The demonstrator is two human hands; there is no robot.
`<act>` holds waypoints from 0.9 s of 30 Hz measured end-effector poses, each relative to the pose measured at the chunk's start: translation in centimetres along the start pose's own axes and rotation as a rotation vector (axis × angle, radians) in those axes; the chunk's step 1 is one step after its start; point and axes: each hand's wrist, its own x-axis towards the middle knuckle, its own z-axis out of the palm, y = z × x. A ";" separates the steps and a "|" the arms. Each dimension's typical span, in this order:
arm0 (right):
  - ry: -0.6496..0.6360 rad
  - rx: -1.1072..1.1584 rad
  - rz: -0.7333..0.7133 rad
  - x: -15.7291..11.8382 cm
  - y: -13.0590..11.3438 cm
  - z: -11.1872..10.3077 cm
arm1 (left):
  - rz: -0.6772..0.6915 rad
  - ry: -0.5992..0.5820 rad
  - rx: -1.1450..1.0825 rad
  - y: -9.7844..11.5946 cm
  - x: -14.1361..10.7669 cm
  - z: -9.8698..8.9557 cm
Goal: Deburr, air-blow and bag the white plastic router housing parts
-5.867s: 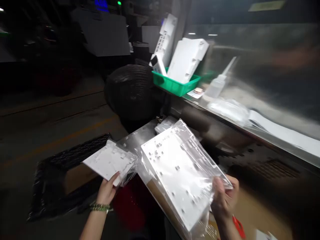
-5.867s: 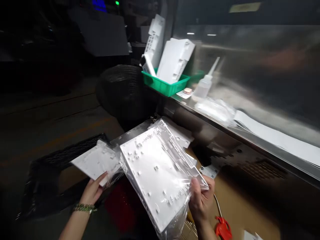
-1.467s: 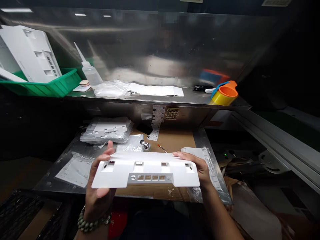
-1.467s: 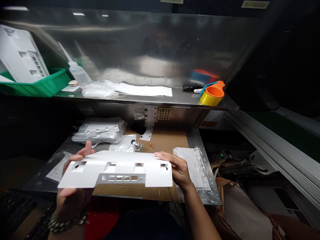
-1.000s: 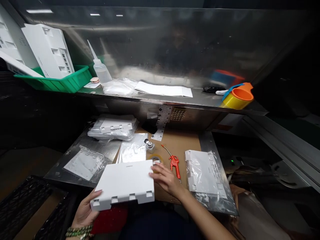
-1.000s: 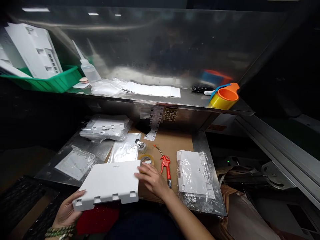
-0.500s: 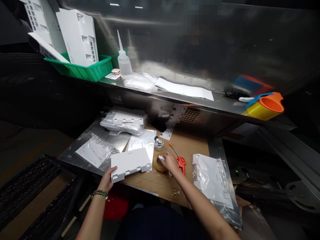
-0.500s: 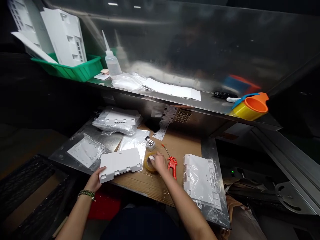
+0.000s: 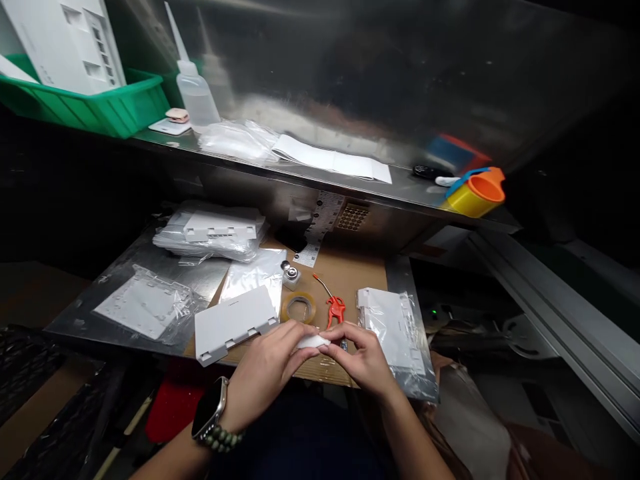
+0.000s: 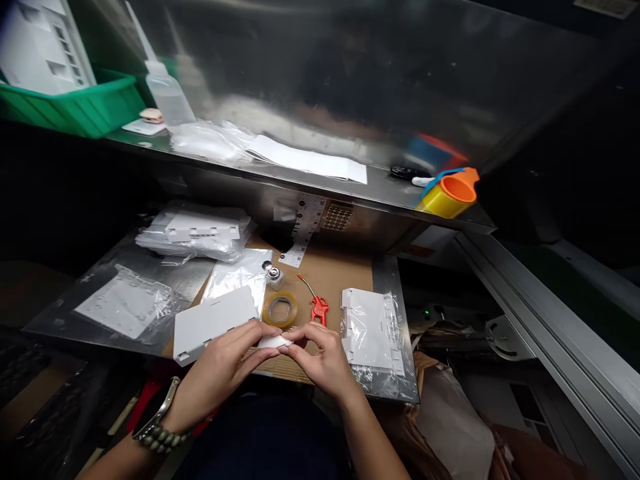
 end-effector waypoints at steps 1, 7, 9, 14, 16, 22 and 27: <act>0.006 -0.036 -0.019 -0.4 -0.3 -0.7 | 0.020 -0.031 0.045 0.7 0.5 0.2; -0.068 -0.451 -0.050 -3.2 0.3 -3.1 | 0.145 -0.162 0.423 0.9 2.4 3.9; -0.082 -0.629 -0.065 -4.1 1.1 -3.3 | 0.178 -0.195 0.528 0.9 2.9 5.5; -0.127 -0.882 -0.026 -5.9 3.3 -3.9 | 0.230 -0.393 0.649 1.4 4.3 9.2; -0.120 -0.898 -0.004 -6.5 4.1 -4.6 | 0.227 -0.442 0.682 1.7 4.8 10.7; -0.115 -0.913 0.064 -8.3 5.5 -7.6 | 0.289 -0.505 0.722 2.9 6.6 14.9; -0.136 -0.870 0.103 -10.1 6.2 -9.8 | 0.340 -0.549 0.756 3.8 7.2 17.3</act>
